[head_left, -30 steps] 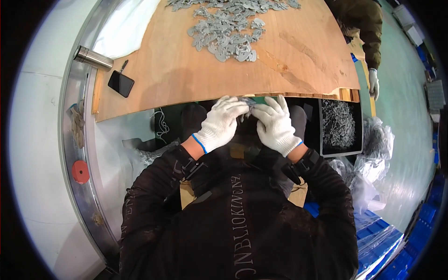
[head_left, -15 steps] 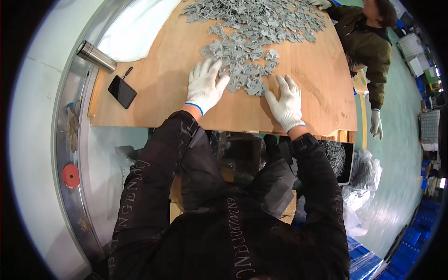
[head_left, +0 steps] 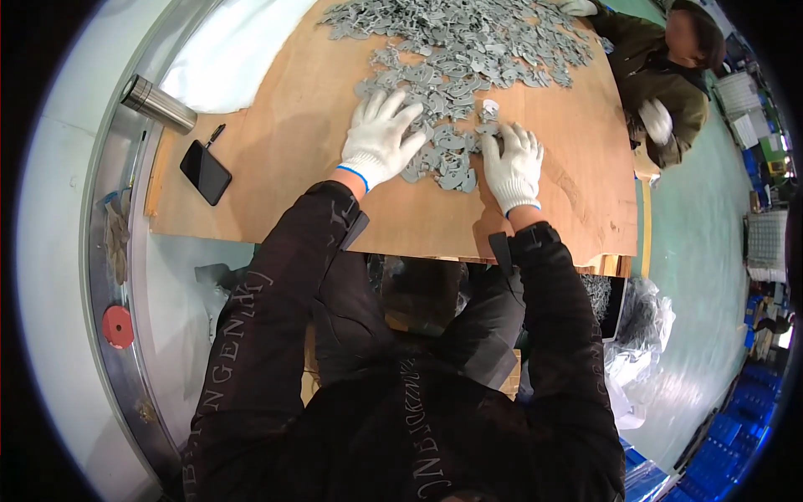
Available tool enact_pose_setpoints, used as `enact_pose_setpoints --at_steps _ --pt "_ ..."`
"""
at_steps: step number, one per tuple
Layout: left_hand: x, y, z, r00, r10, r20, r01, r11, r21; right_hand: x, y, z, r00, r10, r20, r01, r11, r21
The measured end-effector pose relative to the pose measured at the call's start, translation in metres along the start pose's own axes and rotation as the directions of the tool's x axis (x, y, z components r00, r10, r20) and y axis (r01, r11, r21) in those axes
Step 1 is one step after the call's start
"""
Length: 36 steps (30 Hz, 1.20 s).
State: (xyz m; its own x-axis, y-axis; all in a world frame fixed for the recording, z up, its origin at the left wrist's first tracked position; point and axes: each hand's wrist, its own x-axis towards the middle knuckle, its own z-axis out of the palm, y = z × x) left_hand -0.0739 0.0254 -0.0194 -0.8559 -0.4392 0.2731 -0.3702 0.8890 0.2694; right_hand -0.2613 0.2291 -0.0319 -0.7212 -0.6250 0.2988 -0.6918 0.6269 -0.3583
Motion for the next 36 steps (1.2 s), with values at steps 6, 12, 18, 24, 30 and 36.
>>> enact_pose_setpoints --at_steps 6,12,18,24,30,36 --pt "-0.026 0.005 0.009 0.976 0.192 -0.103 -0.202 0.974 -0.099 -0.043 0.015 -0.018 0.976 -0.213 0.035 0.184 0.907 0.379" --pt "-0.029 0.012 0.012 0.939 0.038 -0.341 -0.101 0.98 -0.169 0.014 0.014 -0.005 0.991 0.046 -0.122 0.011 0.902 0.432" --pt "-0.028 0.008 0.017 0.945 -0.006 -0.328 -0.054 0.983 -0.174 0.076 -0.014 -0.014 0.972 -0.055 0.23 0.051 0.998 0.025" --pt "-0.027 0.007 0.017 0.947 -0.026 -0.321 -0.044 0.977 -0.21 0.067 0.003 -0.013 0.935 0.012 0.354 -0.161 0.905 0.395" --pt "-0.022 0.006 0.018 0.956 -0.033 -0.291 -0.038 0.971 -0.235 0.035 0.019 -0.038 0.829 0.268 0.491 -0.559 0.429 0.709" --pt "-0.026 0.007 0.015 0.973 0.002 -0.231 -0.035 0.99 -0.138 -0.012 0.02 -0.05 0.978 -0.095 0.185 0.028 0.943 0.331"
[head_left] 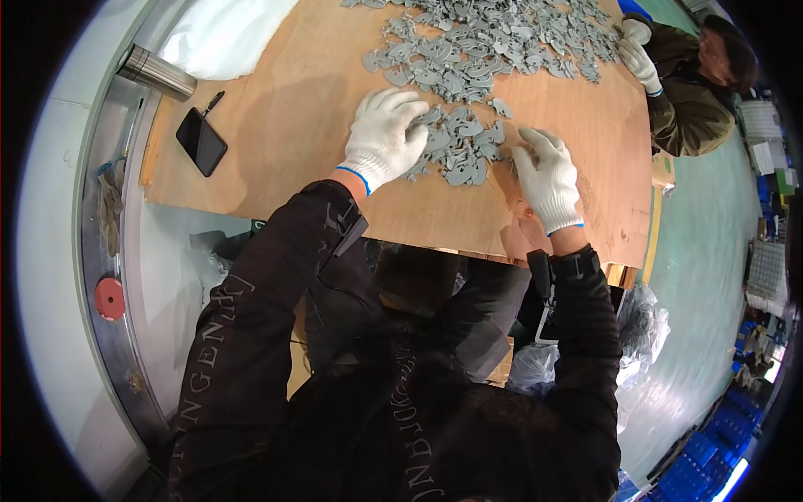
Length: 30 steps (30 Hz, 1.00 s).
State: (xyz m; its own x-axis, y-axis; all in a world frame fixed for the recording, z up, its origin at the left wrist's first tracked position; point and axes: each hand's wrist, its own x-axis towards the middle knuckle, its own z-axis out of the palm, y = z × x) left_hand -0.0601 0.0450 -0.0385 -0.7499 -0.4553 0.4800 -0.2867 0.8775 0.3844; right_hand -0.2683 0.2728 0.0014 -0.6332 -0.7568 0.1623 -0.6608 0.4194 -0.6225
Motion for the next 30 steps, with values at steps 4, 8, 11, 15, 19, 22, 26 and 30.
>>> enact_pose_setpoints --at_steps 4,8,11,15,19,22,26,30 --pt "0.002 0.013 -0.008 0.998 0.037 0.052 -0.038 0.999 0.02 -0.018 -0.014 0.019 0.952 -0.305 0.02 0.305 0.944 -0.124" --pt "0.004 0.02 -0.013 0.991 -0.004 0.132 0.0 0.999 0.032 -0.016 -0.035 0.034 0.943 -0.325 0.069 0.332 0.918 -0.215" --pt "0.004 0.018 -0.014 0.989 -0.001 0.151 -0.004 0.999 0.034 -0.019 -0.033 0.036 0.955 -0.287 0.073 0.296 0.929 -0.221" --pt "0.003 0.013 -0.012 0.99 0.018 0.143 -0.026 0.998 0.054 -0.035 -0.03 0.029 0.946 -0.308 0.101 0.32 0.937 -0.141" --pt "0.002 0.006 -0.004 0.998 -0.007 0.056 0.008 1.0 -0.012 -0.05 -0.033 0.024 0.932 -0.34 0.125 0.351 0.932 -0.085" --pt "0.003 0.002 0.001 0.998 -0.059 -0.008 0.058 0.995 -0.083 -0.053 -0.029 0.023 0.924 -0.371 0.096 0.379 0.922 -0.086" --pt "0.004 -0.003 0.004 0.981 -0.178 -0.08 0.16 0.969 -0.188 -0.049 -0.023 0.022 0.866 -0.472 0.164 0.477 0.879 0.009" --pt "0.004 -0.005 0.005 0.949 -0.289 -0.124 0.235 0.915 -0.329 -0.049 -0.031 0.033 0.923 -0.38 0.064 0.375 0.924 0.071"
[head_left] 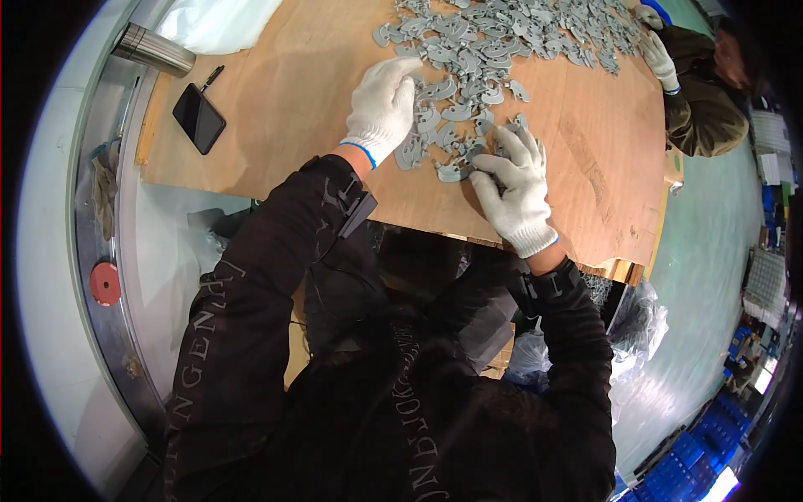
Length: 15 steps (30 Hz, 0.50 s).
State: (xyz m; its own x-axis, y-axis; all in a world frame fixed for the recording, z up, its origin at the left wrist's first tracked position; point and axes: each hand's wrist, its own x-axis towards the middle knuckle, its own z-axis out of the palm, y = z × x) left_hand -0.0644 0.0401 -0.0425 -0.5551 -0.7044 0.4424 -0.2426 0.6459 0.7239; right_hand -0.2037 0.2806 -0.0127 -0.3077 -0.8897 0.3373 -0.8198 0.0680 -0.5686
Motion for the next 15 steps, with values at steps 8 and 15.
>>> enact_pose_setpoints --at_steps 8,15 --pt "0.0 0.0 -0.007 0.996 -0.086 -0.009 0.084 0.988 -0.133 0.024 -0.039 0.015 0.997 -0.032 0.076 0.05 0.97 -0.239" --pt "0.001 -0.004 -0.007 0.969 -0.246 0.033 0.245 0.931 -0.27 0.06 -0.049 0.032 0.992 -0.057 0.112 0.086 0.959 -0.271"
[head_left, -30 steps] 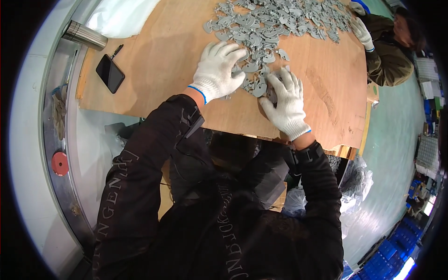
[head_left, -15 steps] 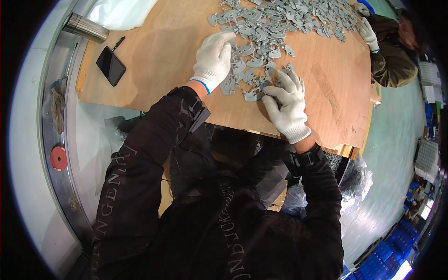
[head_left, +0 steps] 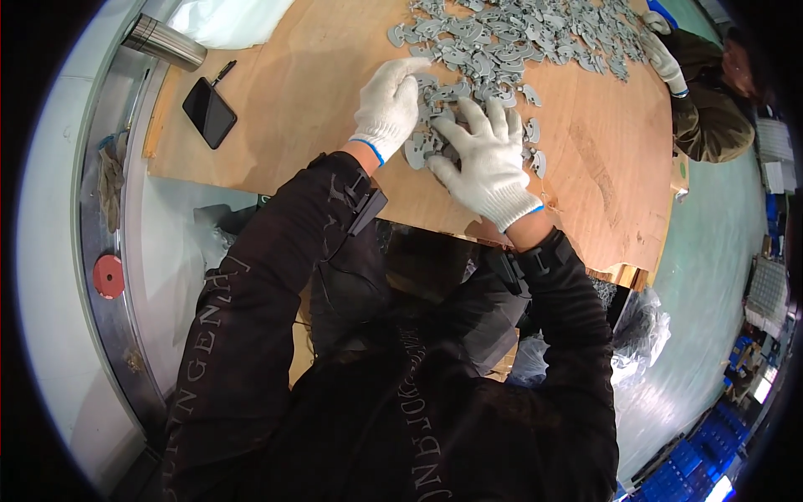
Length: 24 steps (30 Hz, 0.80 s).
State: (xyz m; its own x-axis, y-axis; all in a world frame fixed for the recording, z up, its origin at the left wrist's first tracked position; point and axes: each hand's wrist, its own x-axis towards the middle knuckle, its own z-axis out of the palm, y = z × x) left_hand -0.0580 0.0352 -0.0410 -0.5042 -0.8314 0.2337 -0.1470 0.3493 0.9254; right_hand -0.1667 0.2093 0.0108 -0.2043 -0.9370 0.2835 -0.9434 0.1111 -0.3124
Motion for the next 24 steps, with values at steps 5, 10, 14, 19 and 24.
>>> enact_pose_setpoints --at_steps 5,10,14,19,24 --pt "-0.001 -0.007 0.001 1.0 0.023 -0.017 -0.024 0.999 -0.034 -0.014 0.023 -0.004 0.993 0.074 -0.087 -0.074 0.997 0.006" --pt "0.001 -0.004 0.001 0.999 -0.033 -0.007 0.032 0.995 -0.094 -0.024 0.062 -0.014 0.964 0.212 -0.159 -0.193 0.973 0.129" --pt "0.003 -0.004 -0.005 1.0 -0.029 -0.012 0.027 0.995 -0.099 -0.036 0.075 -0.01 0.933 0.322 -0.16 -0.299 0.943 0.148" --pt "0.002 0.002 -0.001 0.999 -0.048 0.002 0.048 0.999 0.015 -0.036 0.077 -0.006 0.951 0.285 -0.121 -0.282 0.958 0.047" --pt "0.0 0.008 0.003 0.99 0.125 0.064 -0.137 0.958 0.25 0.002 0.053 -0.01 0.976 0.162 -0.143 -0.176 0.98 -0.095"
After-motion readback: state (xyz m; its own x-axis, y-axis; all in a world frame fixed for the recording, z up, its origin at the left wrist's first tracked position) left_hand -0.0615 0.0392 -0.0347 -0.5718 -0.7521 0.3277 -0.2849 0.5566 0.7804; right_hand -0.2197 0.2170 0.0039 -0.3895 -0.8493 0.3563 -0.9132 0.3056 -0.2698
